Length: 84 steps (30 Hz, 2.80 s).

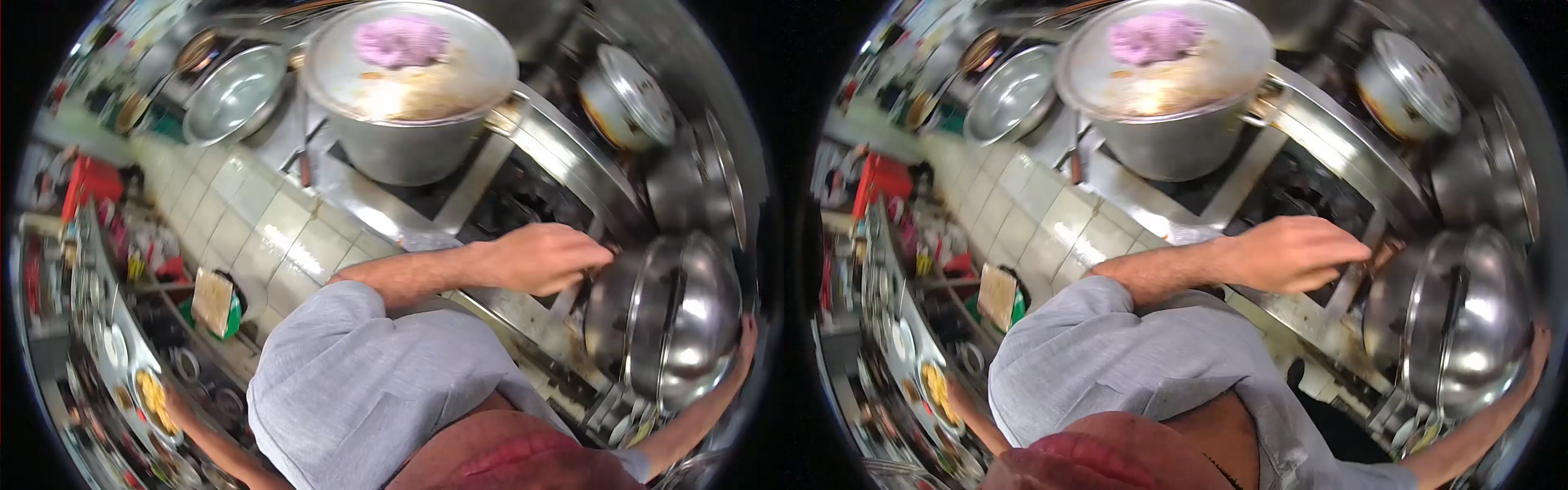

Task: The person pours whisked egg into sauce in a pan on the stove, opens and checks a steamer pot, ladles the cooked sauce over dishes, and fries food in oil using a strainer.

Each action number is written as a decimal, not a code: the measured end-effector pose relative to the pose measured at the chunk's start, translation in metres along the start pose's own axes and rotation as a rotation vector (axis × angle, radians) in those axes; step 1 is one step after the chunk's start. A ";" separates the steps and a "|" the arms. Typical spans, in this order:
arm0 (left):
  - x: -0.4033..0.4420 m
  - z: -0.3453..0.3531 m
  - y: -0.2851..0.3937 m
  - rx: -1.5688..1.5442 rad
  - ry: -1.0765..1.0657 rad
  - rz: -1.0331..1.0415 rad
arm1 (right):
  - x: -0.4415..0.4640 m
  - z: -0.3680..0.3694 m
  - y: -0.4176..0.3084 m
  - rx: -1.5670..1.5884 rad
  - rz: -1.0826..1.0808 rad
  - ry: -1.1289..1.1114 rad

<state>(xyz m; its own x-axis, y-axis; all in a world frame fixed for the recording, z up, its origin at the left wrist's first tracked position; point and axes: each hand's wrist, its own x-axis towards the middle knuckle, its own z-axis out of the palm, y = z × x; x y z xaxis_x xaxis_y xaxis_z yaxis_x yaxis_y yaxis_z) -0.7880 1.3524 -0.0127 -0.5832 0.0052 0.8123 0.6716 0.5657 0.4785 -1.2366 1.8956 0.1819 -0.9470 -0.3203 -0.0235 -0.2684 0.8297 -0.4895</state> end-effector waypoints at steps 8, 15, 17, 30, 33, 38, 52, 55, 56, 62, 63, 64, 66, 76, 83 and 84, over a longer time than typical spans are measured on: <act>-0.106 -0.180 0.036 0.304 0.451 -0.647 | 0.013 0.011 -0.010 -0.229 -0.295 0.362; -0.152 -0.300 0.035 0.412 0.892 -0.543 | -0.082 0.015 -0.127 -0.500 -0.246 0.447; -0.163 -0.324 0.024 0.478 0.849 -0.541 | -0.150 0.030 -0.191 -0.628 -0.161 0.490; -0.205 -0.455 -0.003 0.267 0.865 -0.529 | -0.223 0.274 -0.463 -0.809 -0.386 0.299; -0.216 -0.448 0.003 0.237 0.858 -0.597 | -0.207 0.339 -0.464 -0.699 -0.549 0.285; -0.254 -0.443 0.030 0.214 0.896 -0.662 | -0.174 0.403 -0.462 -0.730 -0.530 0.150; -0.275 -0.462 0.060 0.216 1.067 -0.719 | -0.193 0.394 -0.507 -0.709 -0.516 0.157; -0.276 -0.457 0.053 0.188 1.078 -0.758 | -0.183 0.404 -0.504 -0.701 -0.514 0.163; -0.283 -0.457 0.049 0.180 1.067 -0.747 | -0.173 0.412 -0.504 -0.686 -0.501 0.140; -0.319 -0.470 0.042 0.126 1.131 -0.802 | -0.135 0.455 -0.475 -0.839 -0.403 0.199; -0.325 -0.473 0.041 0.120 1.139 -0.837 | -0.132 0.459 -0.476 -0.840 -0.403 0.196; -0.330 -0.478 0.041 0.137 1.146 -0.854 | -0.129 0.462 -0.477 -0.855 -0.356 0.212; -0.343 -0.489 0.037 0.150 1.150 -0.887 | -0.123 0.465 -0.472 -0.872 -0.331 0.249; -0.421 -0.591 -0.014 0.206 0.950 -1.088 | -0.117 0.472 -0.471 -0.787 -0.284 0.416; -0.396 -0.634 -0.040 0.462 1.051 -1.145 | -0.128 0.469 -0.478 -0.696 -0.446 0.657; -0.384 -0.632 -0.039 0.463 1.033 -1.126 | -0.103 0.473 -0.446 -0.727 -0.494 0.765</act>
<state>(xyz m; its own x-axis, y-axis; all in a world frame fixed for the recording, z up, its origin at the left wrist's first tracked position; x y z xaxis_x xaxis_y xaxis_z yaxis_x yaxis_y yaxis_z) -0.3017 0.8071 -0.1330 0.0120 -0.9959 0.0892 -0.1714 0.0859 0.9815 -0.9356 1.3422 -0.0101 -0.5041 -0.5282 0.6833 -0.4406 0.8377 0.3226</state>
